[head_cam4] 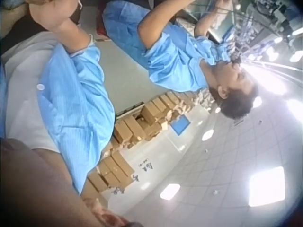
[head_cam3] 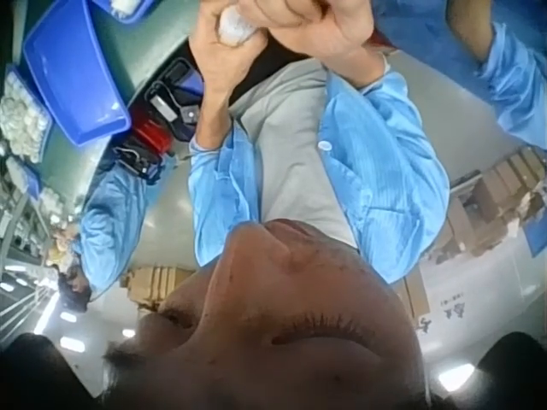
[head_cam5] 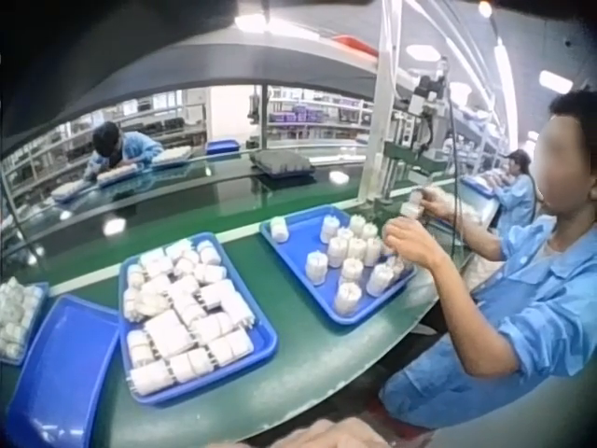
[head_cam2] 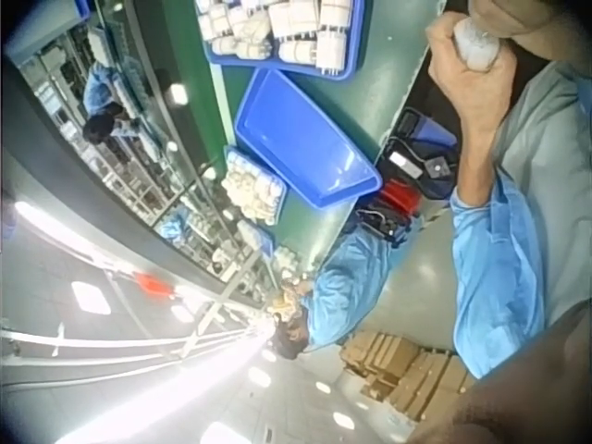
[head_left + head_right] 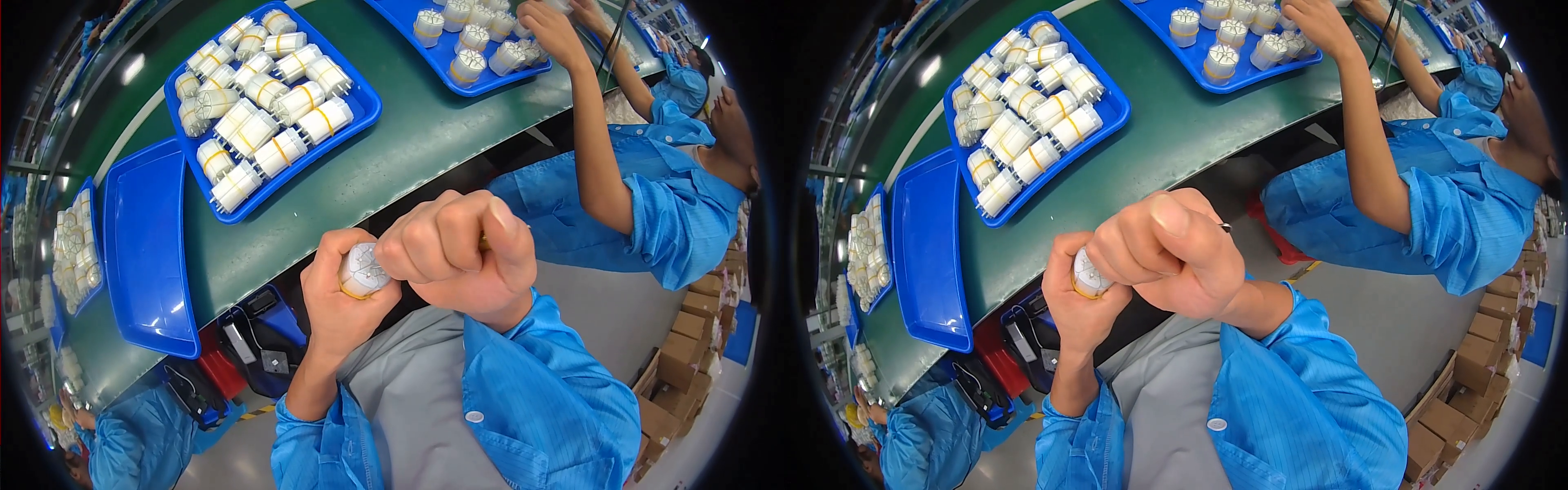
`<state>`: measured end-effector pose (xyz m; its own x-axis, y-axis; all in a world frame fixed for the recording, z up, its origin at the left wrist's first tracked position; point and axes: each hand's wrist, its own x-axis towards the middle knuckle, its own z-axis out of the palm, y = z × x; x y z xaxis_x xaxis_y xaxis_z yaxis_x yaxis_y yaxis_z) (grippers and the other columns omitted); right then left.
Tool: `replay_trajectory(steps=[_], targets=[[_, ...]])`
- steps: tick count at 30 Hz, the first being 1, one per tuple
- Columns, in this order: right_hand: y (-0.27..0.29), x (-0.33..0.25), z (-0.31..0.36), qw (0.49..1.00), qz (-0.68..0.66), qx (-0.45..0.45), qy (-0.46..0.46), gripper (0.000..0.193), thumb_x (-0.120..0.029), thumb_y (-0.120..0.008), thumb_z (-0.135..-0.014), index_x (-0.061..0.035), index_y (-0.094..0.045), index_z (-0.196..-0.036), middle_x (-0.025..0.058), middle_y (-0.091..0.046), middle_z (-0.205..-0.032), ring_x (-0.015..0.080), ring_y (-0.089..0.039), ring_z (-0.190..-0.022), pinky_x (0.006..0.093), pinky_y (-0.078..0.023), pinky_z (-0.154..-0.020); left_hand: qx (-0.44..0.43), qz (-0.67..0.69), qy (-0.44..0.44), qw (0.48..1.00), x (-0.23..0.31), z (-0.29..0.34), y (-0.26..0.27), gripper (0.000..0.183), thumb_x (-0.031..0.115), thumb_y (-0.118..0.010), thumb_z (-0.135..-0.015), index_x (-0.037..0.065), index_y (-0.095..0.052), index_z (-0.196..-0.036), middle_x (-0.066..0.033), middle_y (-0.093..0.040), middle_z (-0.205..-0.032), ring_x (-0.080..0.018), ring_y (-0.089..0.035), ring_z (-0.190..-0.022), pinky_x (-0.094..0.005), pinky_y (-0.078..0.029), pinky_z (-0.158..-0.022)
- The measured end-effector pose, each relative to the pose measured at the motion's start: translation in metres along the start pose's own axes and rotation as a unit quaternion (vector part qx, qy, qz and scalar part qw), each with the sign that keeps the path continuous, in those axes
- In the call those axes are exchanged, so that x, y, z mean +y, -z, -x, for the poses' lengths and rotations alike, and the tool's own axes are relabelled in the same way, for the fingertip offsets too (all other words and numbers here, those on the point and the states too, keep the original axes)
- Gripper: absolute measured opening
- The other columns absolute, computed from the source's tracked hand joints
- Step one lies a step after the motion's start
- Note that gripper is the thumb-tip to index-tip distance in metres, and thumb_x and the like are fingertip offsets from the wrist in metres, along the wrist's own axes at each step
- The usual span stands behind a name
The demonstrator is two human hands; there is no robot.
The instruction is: The person assembles small cylindrical components using a handheld assembly tool on a factory assembly line.
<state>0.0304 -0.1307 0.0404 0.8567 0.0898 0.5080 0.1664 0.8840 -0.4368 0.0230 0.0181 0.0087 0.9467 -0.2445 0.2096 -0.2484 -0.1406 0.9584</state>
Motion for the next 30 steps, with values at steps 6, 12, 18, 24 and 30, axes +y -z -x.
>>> replay_trajectory(steps=[6, 12, 18, 24, 30], targets=[[-0.001, 0.000, 0.004, 0.996, 0.071, 0.038, -0.049, 0.055, -0.040, -0.033, -0.105, -0.0115, -0.032, -0.058, 0.0012, -0.035, -0.050, 0.0125, -0.021, -0.046, 0.0323, -0.022, -0.047, -0.018, -0.023, -0.009, 1.000, -0.005, 0.001, -0.001, 0.038, -0.001, -0.077, -0.064, 0.005, -0.059, -0.097, -0.0063, -0.065, -0.082, -0.0124, -0.062, -0.071, -0.0262, -0.050, -0.065], [0.002, -0.005, 0.003, 0.999, -0.031, -0.007, 0.006, 0.049, -0.031, -0.034, -0.105, -0.0093, -0.036, -0.061, -0.0009, -0.034, -0.054, 0.0111, -0.024, -0.049, 0.0306, -0.025, -0.050, -0.004, 0.034, 0.009, 0.999, -0.006, 0.002, -0.001, 0.037, -0.001, -0.077, -0.066, 0.006, -0.057, -0.097, -0.0035, -0.063, -0.082, -0.0096, -0.060, -0.070, -0.0250, -0.049, -0.064], [0.001, -0.001, 0.008, 1.000, -0.026, -0.010, 0.006, 0.049, -0.031, -0.036, -0.105, -0.0094, -0.036, -0.061, -0.0008, -0.034, -0.054, 0.0109, -0.024, -0.049, 0.0308, -0.025, -0.050, -0.007, 0.022, -0.008, 1.000, -0.005, 0.003, -0.002, 0.037, -0.001, -0.077, -0.066, 0.006, -0.057, -0.097, -0.0027, -0.062, -0.081, -0.0088, -0.058, -0.070, -0.0242, -0.049, -0.064], [-0.001, -0.001, 0.012, 0.999, 0.032, 0.000, -0.016, 0.050, -0.032, -0.036, -0.104, -0.0103, -0.034, -0.059, 0.0000, -0.033, -0.052, 0.0115, -0.023, -0.048, 0.0311, -0.024, -0.048, -0.017, -0.001, -0.024, 1.000, -0.005, 0.006, -0.002, 0.038, -0.001, -0.077, -0.065, 0.006, -0.057, -0.098, -0.0029, -0.063, -0.081, -0.0095, -0.058, -0.069, -0.0246, -0.049, -0.064], [0.001, -0.003, 0.009, 0.999, 0.012, 0.025, -0.027, 0.050, -0.032, -0.034, -0.105, -0.0106, -0.033, -0.060, -0.0002, -0.032, -0.052, 0.0117, -0.023, -0.048, 0.0309, -0.024, -0.049, -0.006, 0.005, -0.023, 1.000, -0.012, 0.006, -0.003, 0.038, -0.001, -0.078, -0.067, 0.006, -0.057, -0.098, -0.0034, -0.063, -0.081, -0.0095, -0.059, -0.069, -0.0248, -0.049, -0.064]])
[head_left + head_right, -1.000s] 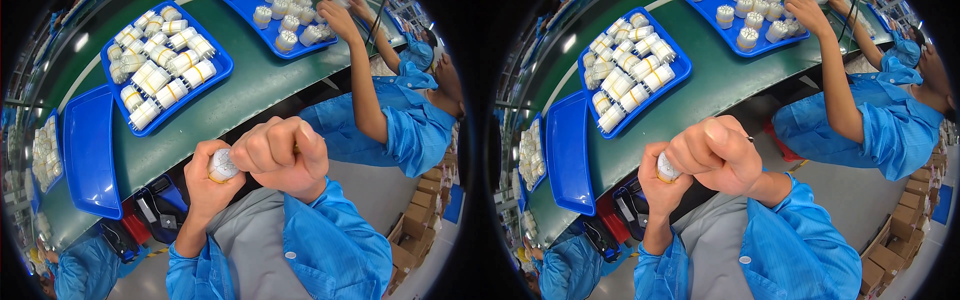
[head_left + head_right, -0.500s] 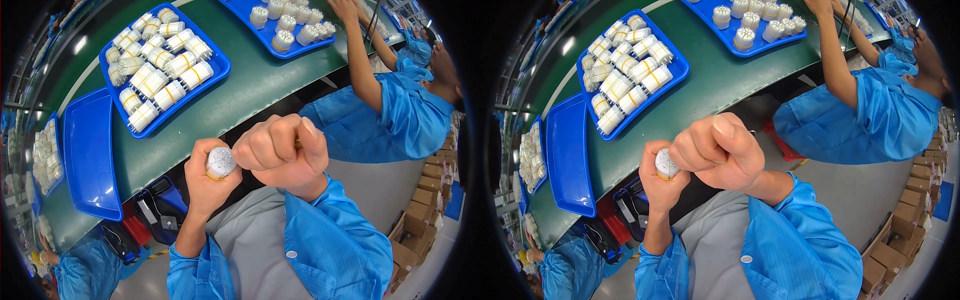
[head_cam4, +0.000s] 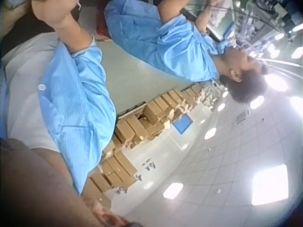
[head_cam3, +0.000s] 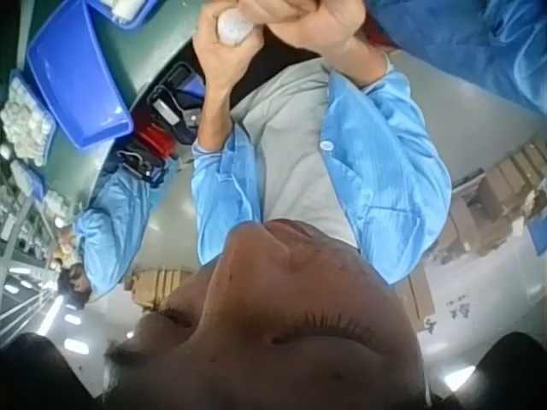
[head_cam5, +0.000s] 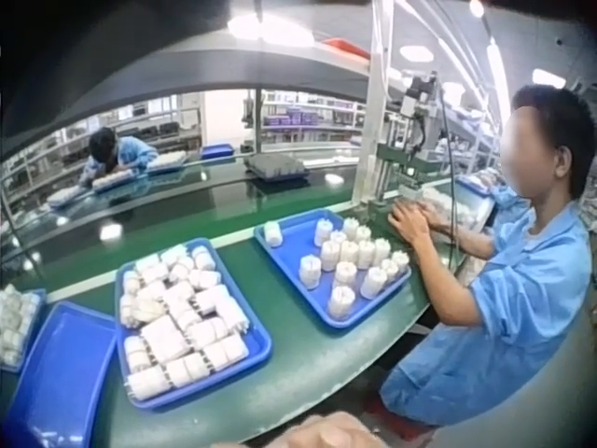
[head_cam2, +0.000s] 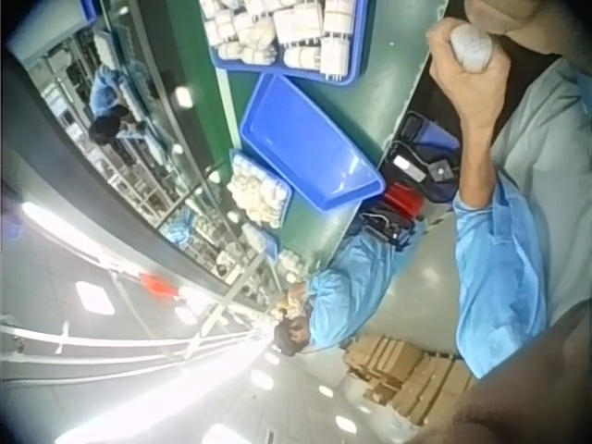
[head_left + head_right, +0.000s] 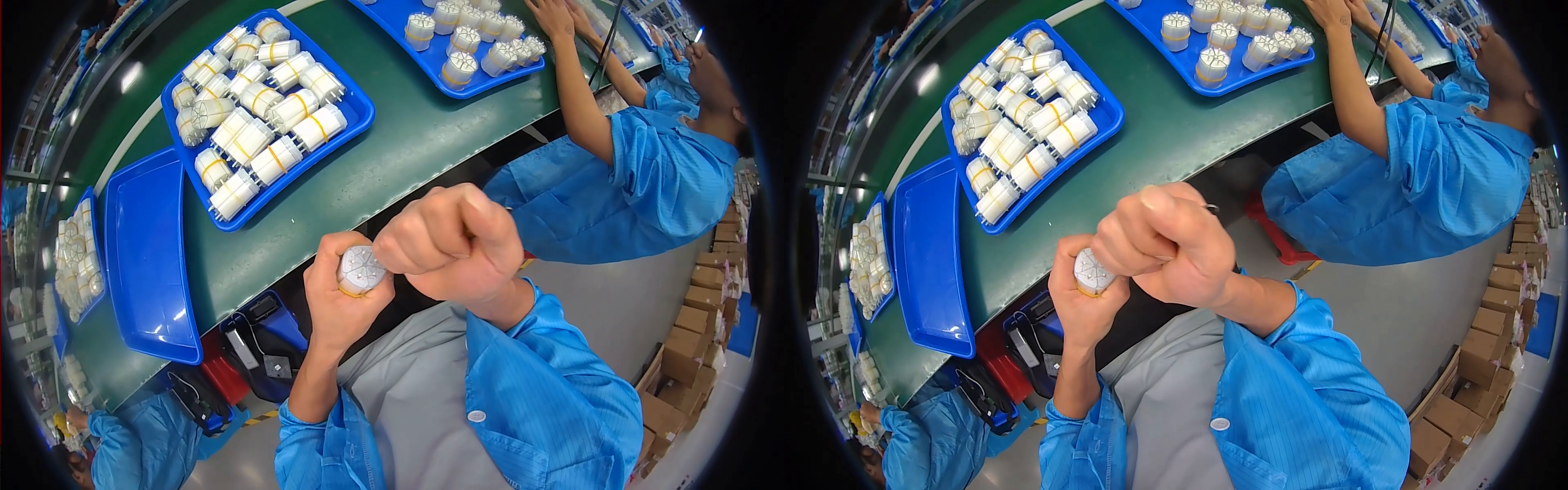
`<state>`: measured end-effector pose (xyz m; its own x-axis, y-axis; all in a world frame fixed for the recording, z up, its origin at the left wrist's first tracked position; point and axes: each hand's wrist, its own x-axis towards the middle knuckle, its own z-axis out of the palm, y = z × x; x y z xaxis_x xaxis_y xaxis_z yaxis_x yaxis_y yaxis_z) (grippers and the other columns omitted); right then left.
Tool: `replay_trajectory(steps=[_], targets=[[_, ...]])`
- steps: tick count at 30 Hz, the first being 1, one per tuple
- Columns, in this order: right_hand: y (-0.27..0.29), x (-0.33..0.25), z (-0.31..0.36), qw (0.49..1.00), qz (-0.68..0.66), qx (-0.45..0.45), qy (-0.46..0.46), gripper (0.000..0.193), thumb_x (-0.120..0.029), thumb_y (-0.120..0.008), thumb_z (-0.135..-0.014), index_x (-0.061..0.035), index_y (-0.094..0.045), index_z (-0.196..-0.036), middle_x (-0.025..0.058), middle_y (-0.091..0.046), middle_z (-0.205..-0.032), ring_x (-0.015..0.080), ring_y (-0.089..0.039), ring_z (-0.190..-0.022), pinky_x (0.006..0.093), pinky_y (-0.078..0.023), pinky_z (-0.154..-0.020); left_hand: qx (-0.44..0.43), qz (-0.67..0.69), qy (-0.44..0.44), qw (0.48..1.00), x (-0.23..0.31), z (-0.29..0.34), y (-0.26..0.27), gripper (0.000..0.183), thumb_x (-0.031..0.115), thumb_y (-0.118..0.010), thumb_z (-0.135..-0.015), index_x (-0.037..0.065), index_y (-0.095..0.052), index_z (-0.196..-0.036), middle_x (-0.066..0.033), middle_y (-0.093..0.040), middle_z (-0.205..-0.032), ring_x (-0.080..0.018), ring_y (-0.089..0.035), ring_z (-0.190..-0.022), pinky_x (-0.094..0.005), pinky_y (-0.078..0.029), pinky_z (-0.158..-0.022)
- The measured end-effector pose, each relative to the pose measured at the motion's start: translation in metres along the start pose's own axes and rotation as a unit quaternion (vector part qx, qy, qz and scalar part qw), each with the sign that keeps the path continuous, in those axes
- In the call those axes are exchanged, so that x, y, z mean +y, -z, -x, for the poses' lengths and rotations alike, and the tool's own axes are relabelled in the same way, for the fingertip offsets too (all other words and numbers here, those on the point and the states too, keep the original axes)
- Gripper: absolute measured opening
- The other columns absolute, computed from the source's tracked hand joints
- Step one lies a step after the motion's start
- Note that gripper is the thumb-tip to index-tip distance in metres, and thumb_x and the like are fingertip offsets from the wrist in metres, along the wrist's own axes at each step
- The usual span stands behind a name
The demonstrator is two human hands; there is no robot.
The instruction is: The person assembles small cylindrical components using a handheld assembly tool on a factory assembly line.
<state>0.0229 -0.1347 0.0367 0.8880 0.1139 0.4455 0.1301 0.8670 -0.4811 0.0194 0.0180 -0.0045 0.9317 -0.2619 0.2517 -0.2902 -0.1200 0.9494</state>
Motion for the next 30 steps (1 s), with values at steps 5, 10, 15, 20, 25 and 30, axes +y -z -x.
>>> replay_trajectory(steps=[5, 10, 15, 20, 25, 30], targets=[[0.003, 0.003, -0.003, 0.999, -0.021, -0.005, 0.026, 0.048, -0.026, -0.035, -0.105, -0.0097, -0.033, -0.060, -0.0013, -0.030, -0.052, 0.0109, -0.023, -0.048, 0.0304, -0.024, -0.049, 0.006, -0.007, -0.016, 1.000, 0.001, -0.002, 0.003, 0.038, 0.000, -0.080, -0.067, 0.006, -0.058, -0.097, -0.0036, -0.064, -0.081, -0.0098, -0.060, -0.069, -0.0250, -0.049, -0.064], [0.011, 0.002, -0.003, 0.998, 0.039, -0.022, -0.044, 0.050, -0.033, -0.032, -0.105, -0.0112, -0.034, -0.060, -0.0010, -0.034, -0.053, 0.0121, -0.023, -0.048, 0.0316, -0.024, -0.050, -0.021, -0.022, 0.019, 0.999, -0.002, -0.001, 0.003, 0.035, 0.002, -0.079, -0.069, 0.005, -0.058, -0.096, -0.0051, -0.064, -0.079, -0.0111, -0.061, -0.070, -0.0260, -0.050, -0.064], [0.014, -0.003, -0.004, 0.997, -0.008, 0.076, 0.017, 0.049, -0.035, -0.030, -0.104, -0.0125, -0.035, -0.060, -0.0008, -0.034, -0.053, 0.0122, -0.026, -0.048, 0.0312, -0.026, -0.050, -0.055, -0.018, 0.034, 0.998, 0.006, -0.016, 0.009, 0.037, 0.006, -0.076, -0.075, 0.004, -0.055, -0.105, -0.0073, -0.063, -0.085, -0.0126, -0.060, -0.076, -0.0278, -0.050, -0.068], [0.027, -0.017, 0.001, 0.986, 0.062, 0.114, 0.108, 0.047, -0.033, -0.039, -0.102, -0.0117, -0.033, -0.061, -0.0005, -0.032, -0.053, 0.0109, -0.024, -0.049, 0.0290, -0.024, -0.049, -0.027, -0.056, -0.017, 0.998, 0.023, -0.067, 0.035, 0.045, 0.014, -0.065, -0.088, 0.000, -0.048, -0.128, -0.0069, -0.057, -0.108, -0.0148, -0.055, -0.098, -0.0298, -0.045, -0.088], [0.042, -0.022, 0.008, 0.979, 0.118, 0.122, 0.117, 0.046, -0.027, -0.040, -0.102, -0.0101, -0.033, -0.059, 0.0002, -0.031, -0.052, 0.0108, -0.023, -0.048, 0.0290, -0.022, -0.047, 0.089, -0.401, -0.169, 0.896, 0.006, -0.167, 0.066, 0.047, 0.019, -0.071, -0.081, 0.002, -0.060, -0.123, -0.0192, -0.067, -0.112, -0.0344, -0.063, -0.106, -0.0406, -0.048, -0.093], [0.061, -0.034, 0.007, 0.956, 0.193, 0.186, 0.115, 0.046, -0.024, -0.044, -0.101, -0.0094, -0.032, -0.058, 0.0007, -0.031, -0.052, 0.0097, -0.023, -0.048, 0.0282, -0.022, -0.047, 0.094, -0.541, -0.095, 0.831, -0.003, -0.219, 0.087, 0.047, 0.023, -0.074, -0.080, 0.005, -0.062, -0.121, -0.0187, -0.069, -0.107, -0.0358, -0.063, -0.102, -0.0454, -0.048, -0.089]])
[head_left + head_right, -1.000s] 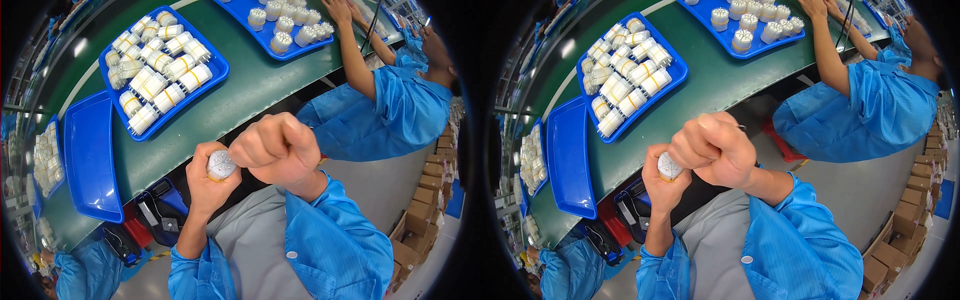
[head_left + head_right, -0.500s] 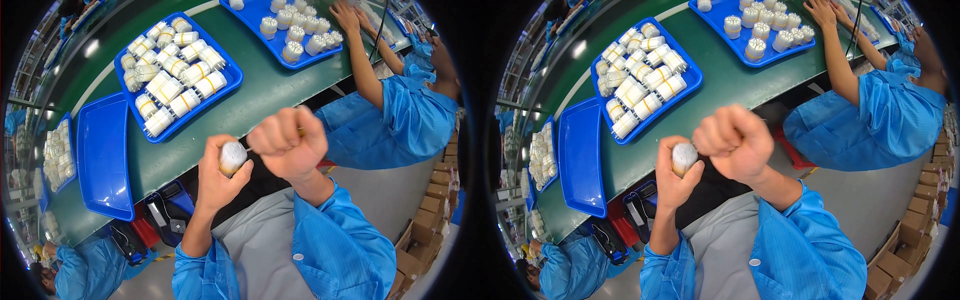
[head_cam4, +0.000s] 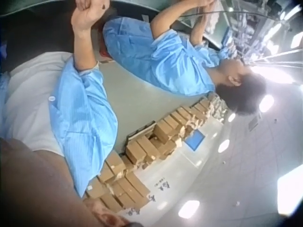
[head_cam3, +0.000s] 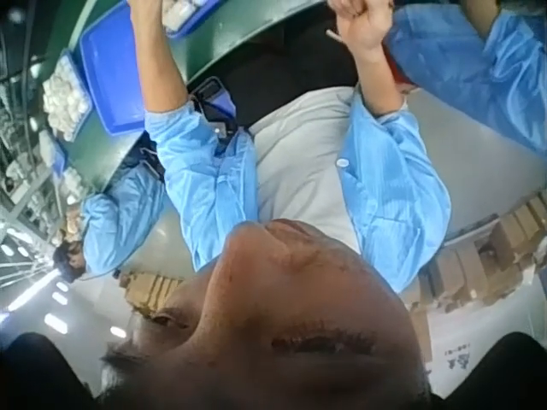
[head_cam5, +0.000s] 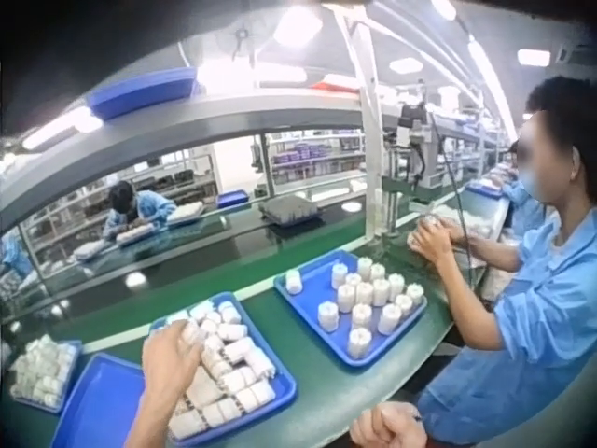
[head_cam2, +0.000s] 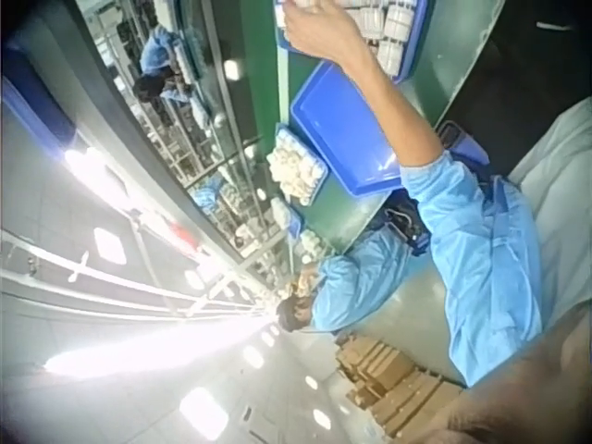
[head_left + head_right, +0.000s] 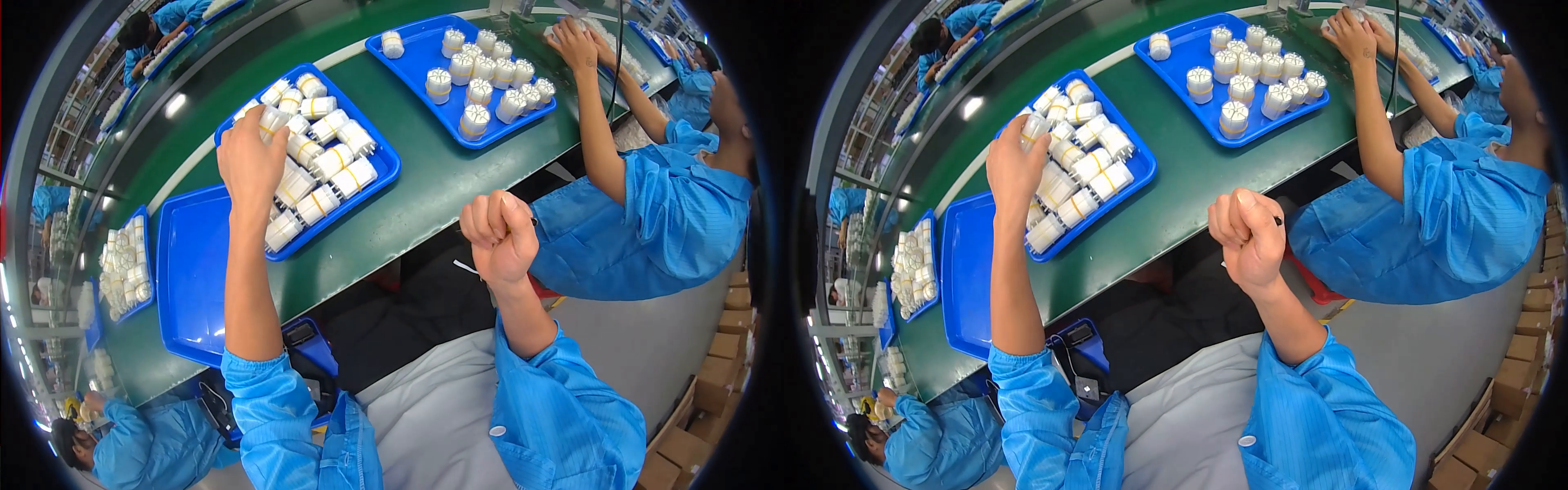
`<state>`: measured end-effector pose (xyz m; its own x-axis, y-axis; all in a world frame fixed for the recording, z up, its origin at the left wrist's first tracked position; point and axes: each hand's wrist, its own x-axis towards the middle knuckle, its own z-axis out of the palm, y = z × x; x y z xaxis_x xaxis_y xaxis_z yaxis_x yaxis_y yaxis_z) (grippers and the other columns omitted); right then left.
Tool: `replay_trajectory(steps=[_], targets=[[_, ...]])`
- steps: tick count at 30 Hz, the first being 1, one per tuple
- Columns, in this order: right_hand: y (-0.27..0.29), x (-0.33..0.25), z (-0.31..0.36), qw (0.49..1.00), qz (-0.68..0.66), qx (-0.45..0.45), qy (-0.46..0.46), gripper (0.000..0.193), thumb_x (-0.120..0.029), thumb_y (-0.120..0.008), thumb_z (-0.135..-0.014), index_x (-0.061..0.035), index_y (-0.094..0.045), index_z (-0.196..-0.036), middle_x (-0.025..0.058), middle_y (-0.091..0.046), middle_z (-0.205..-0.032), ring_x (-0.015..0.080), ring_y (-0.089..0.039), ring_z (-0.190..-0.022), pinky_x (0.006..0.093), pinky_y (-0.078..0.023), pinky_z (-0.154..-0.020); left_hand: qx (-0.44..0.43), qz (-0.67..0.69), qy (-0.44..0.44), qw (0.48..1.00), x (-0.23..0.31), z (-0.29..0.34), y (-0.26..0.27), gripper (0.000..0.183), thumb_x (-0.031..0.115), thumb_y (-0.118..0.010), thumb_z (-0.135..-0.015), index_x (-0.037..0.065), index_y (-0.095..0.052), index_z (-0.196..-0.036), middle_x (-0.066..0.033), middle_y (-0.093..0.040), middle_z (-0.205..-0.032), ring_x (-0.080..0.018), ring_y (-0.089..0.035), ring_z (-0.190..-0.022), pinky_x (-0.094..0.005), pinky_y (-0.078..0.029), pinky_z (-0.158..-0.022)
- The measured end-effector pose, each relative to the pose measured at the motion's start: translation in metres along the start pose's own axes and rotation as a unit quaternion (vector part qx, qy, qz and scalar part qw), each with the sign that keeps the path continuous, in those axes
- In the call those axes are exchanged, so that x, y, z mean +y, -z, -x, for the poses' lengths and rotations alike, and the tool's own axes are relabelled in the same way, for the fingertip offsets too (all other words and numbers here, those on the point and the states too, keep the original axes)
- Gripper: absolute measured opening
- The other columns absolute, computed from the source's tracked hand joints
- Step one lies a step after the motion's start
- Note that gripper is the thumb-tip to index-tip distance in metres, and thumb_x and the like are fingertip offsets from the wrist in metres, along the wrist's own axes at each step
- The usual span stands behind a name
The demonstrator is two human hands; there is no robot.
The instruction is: The person assembles small cylindrical components using a handheld assembly tool on a factory assembly line.
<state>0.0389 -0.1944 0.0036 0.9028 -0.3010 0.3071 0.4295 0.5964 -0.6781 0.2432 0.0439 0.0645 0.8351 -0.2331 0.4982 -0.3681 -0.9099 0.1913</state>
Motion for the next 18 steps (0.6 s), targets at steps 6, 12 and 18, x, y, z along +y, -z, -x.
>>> replay_trajectory(steps=[6, 12, 18], targets=[[0.018, -0.007, -0.017, 0.995, 0.085, 0.048, 0.010, 0.044, -0.021, -0.046, -0.100, -0.0087, -0.035, -0.059, -0.0009, -0.031, -0.054, 0.0075, -0.025, -0.049, 0.0276, -0.020, -0.046, -0.047, -0.076, 0.009, 0.996, -0.018, -0.027, -0.023, 0.047, 0.032, -0.069, -0.085, 0.007, -0.062, -0.124, -0.0182, -0.071, -0.102, -0.0372, -0.065, -0.098, -0.0464, -0.049, -0.086], [0.039, -0.015, -0.076, 0.865, 0.487, 0.099, 0.075, 0.028, -0.025, -0.067, -0.088, -0.0019, -0.055, -0.077, -0.0024, -0.047, -0.060, 0.0112, -0.049, -0.056, 0.0298, -0.038, -0.053, -0.138, -0.072, -0.017, 0.988, -0.033, -0.038, -0.038, 0.049, 0.033, -0.059, -0.091, 0.015, -0.057, -0.136, -0.0200, -0.067, -0.116, -0.0386, -0.063, -0.106, -0.0492, -0.047, -0.096], [0.044, -0.029, -0.123, 0.577, 0.809, 0.079, -0.076, 0.056, -0.053, -0.069, -0.075, -0.0079, -0.068, -0.109, 0.0157, -0.073, -0.092, 0.0324, -0.070, -0.091, 0.0429, -0.053, -0.078, -0.174, -0.058, -0.045, 0.982, -0.028, -0.037, -0.027, 0.050, 0.030, -0.059, -0.091, 0.018, -0.054, -0.139, -0.0180, -0.059, -0.129, -0.0373, -0.055, -0.119, -0.0485, -0.040, -0.104]])
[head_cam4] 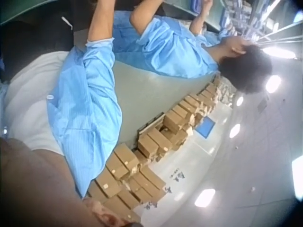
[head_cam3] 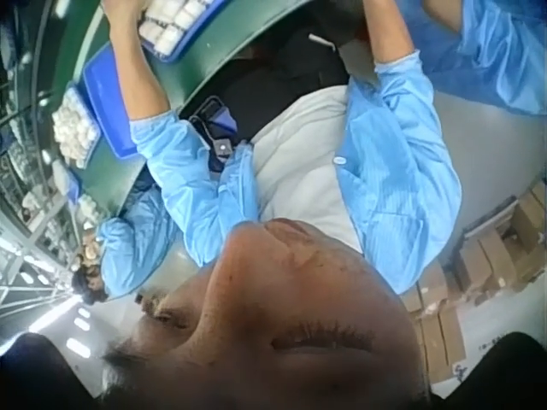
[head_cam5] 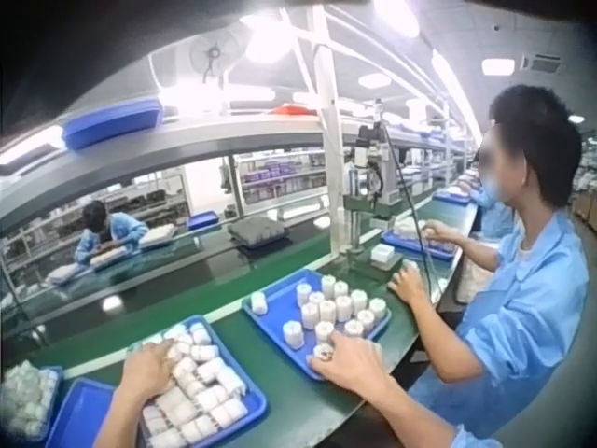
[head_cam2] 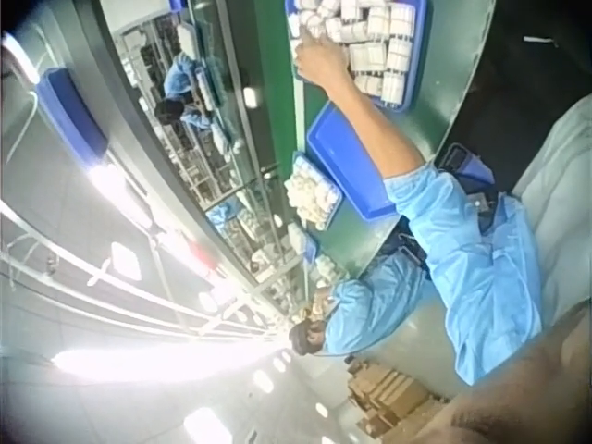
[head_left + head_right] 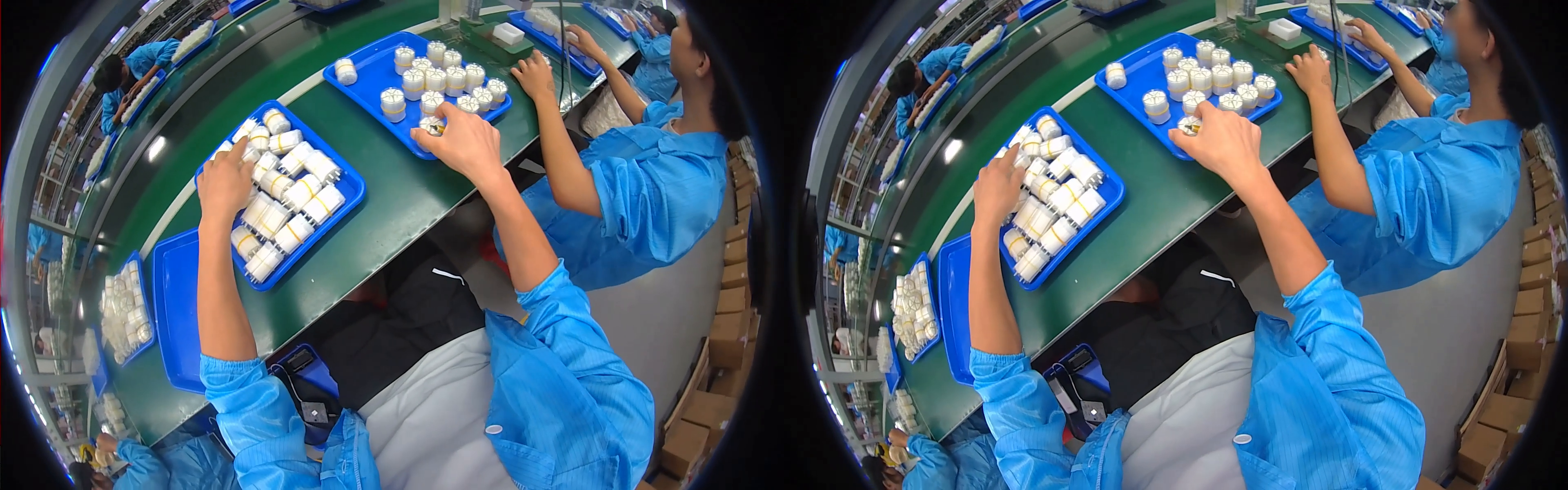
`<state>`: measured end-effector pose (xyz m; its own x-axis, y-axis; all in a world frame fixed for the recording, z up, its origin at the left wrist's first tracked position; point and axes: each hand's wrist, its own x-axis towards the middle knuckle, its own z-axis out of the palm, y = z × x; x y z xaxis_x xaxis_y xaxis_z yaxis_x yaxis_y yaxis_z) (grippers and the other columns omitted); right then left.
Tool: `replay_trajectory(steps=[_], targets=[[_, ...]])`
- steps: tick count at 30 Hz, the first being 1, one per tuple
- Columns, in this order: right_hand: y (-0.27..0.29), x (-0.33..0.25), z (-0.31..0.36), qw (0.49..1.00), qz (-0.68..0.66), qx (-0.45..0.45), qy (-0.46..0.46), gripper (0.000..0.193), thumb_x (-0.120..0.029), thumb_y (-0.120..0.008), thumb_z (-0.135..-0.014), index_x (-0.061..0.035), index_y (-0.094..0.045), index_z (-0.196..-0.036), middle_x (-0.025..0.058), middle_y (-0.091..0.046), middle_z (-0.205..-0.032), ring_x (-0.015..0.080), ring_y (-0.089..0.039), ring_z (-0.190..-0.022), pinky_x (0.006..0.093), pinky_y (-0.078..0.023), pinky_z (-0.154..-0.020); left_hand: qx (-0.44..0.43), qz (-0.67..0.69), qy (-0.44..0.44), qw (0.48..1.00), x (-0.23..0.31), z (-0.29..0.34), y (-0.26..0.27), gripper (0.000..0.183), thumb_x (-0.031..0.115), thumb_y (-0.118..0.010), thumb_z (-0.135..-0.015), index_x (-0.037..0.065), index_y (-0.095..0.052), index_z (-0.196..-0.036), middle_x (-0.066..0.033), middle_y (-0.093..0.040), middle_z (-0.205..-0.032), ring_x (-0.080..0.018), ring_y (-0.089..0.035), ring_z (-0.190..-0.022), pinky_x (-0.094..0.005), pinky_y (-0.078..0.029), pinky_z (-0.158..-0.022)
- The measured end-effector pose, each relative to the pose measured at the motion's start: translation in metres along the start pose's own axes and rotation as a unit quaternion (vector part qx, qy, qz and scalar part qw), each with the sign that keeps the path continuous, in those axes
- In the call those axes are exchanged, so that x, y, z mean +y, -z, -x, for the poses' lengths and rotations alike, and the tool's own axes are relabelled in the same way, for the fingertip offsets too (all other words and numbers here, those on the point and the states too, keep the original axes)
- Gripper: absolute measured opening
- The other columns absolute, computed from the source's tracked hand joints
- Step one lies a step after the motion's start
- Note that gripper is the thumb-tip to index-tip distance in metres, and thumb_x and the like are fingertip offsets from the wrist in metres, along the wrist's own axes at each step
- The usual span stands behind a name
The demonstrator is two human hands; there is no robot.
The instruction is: The person assembles small cylindrical components using a handheld assembly tool on a factory assembly line.
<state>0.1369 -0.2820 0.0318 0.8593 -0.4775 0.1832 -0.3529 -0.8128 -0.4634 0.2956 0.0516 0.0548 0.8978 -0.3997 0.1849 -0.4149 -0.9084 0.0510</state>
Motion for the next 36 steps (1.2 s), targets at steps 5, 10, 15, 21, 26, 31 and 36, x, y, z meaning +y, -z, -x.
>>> replay_trajectory(steps=[5, 10, 15, 21, 26, 31, 36], targets=[[-0.007, 0.001, 0.003, 0.999, -0.026, 0.040, 0.008, 0.050, -0.047, -0.070, -0.079, -0.0052, -0.068, -0.107, 0.0146, -0.072, -0.087, 0.0271, -0.070, -0.081, 0.0374, -0.053, -0.073, 0.218, 0.061, -0.014, 0.974, 0.015, 0.020, 0.008, 0.054, 0.024, -0.067, -0.087, 0.011, -0.054, -0.138, -0.0203, -0.057, -0.130, -0.0341, -0.053, -0.122, -0.0460, -0.037, -0.108], [0.000, -0.017, 0.061, 0.642, -0.745, -0.182, -0.015, 0.032, -0.028, -0.059, -0.093, -0.0053, -0.057, -0.116, 0.0111, -0.065, -0.079, 0.0044, -0.040, -0.046, 0.0198, -0.023, -0.039, 0.129, 0.539, -0.038, 0.832, 0.102, 0.090, 0.041, 0.056, 0.015, -0.071, -0.083, 0.000, -0.053, -0.134, -0.0161, -0.058, -0.132, -0.0265, -0.053, -0.127, -0.0405, -0.038, -0.109], [-0.015, -0.061, 0.126, 0.452, -0.827, -0.319, -0.101, 0.039, -0.040, -0.044, -0.103, -0.0045, -0.059, -0.108, 0.0022, -0.052, -0.059, 0.0050, -0.032, -0.038, 0.0222, -0.022, -0.037, -0.025, 0.812, -0.038, 0.582, 0.160, 0.147, -0.001, 0.064, 0.020, -0.071, -0.088, -0.005, -0.043, -0.139, -0.0197, -0.053, -0.136, -0.0244, -0.050, -0.128, -0.0402, -0.034, -0.111], [-0.007, -0.061, 0.136, 0.712, -0.639, -0.292, -0.001, 0.048, -0.048, -0.048, -0.101, -0.0021, -0.061, -0.095, -0.0039, -0.044, -0.058, 0.0027, -0.035, -0.050, 0.0223, -0.024, -0.045, -0.007, 0.841, 0.037, 0.540, 0.156, 0.168, -0.001, 0.053, 0.020, -0.068, -0.090, -0.004, -0.047, -0.133, -0.0159, -0.064, -0.118, -0.0200, -0.061, -0.109, -0.0358, -0.046, -0.098], [-0.006, -0.035, 0.124, 0.555, -0.807, -0.186, 0.083, 0.059, -0.053, -0.035, -0.102, -0.0079, -0.044, -0.066, -0.0026, -0.035, -0.054, 0.0089, -0.026, -0.048, 0.0260, -0.023, -0.048, -0.034, 0.852, 0.086, 0.516, 0.151, 0.179, -0.004, 0.036, 0.018, -0.064, -0.091, -0.002, -0.050, -0.118, -0.0114, -0.063, -0.098, -0.0183, -0.064, -0.087, -0.0315, -0.050, -0.082], [0.007, -0.045, 0.118, 0.434, -0.866, -0.189, 0.161, 0.064, -0.061, -0.026, -0.101, -0.0087, -0.040, -0.065, -0.0002, -0.037, -0.053, 0.0124, -0.026, -0.049, 0.0298, -0.024, -0.049, -0.086, 0.856, 0.107, 0.498, 0.156, 0.188, -0.005, 0.032, 0.016, -0.063, -0.092, 0.000, -0.047, -0.114, -0.0100, -0.061, -0.091, -0.0159, -0.062, -0.073, -0.0299, -0.052, -0.069], [0.005, -0.048, 0.123, 0.422, -0.866, -0.202, 0.176, 0.063, -0.060, -0.026, -0.101, -0.0093, -0.041, -0.066, 0.0008, -0.038, -0.055, 0.0124, -0.028, -0.051, 0.0297, -0.026, -0.051, -0.119, 0.810, 0.106, 0.565, 0.155, 0.198, -0.004, 0.036, 0.021, -0.062, -0.091, 0.000, -0.047, -0.117, -0.0121, -0.058, -0.090, -0.0170, -0.060, -0.069, -0.0328, -0.053, -0.061]])
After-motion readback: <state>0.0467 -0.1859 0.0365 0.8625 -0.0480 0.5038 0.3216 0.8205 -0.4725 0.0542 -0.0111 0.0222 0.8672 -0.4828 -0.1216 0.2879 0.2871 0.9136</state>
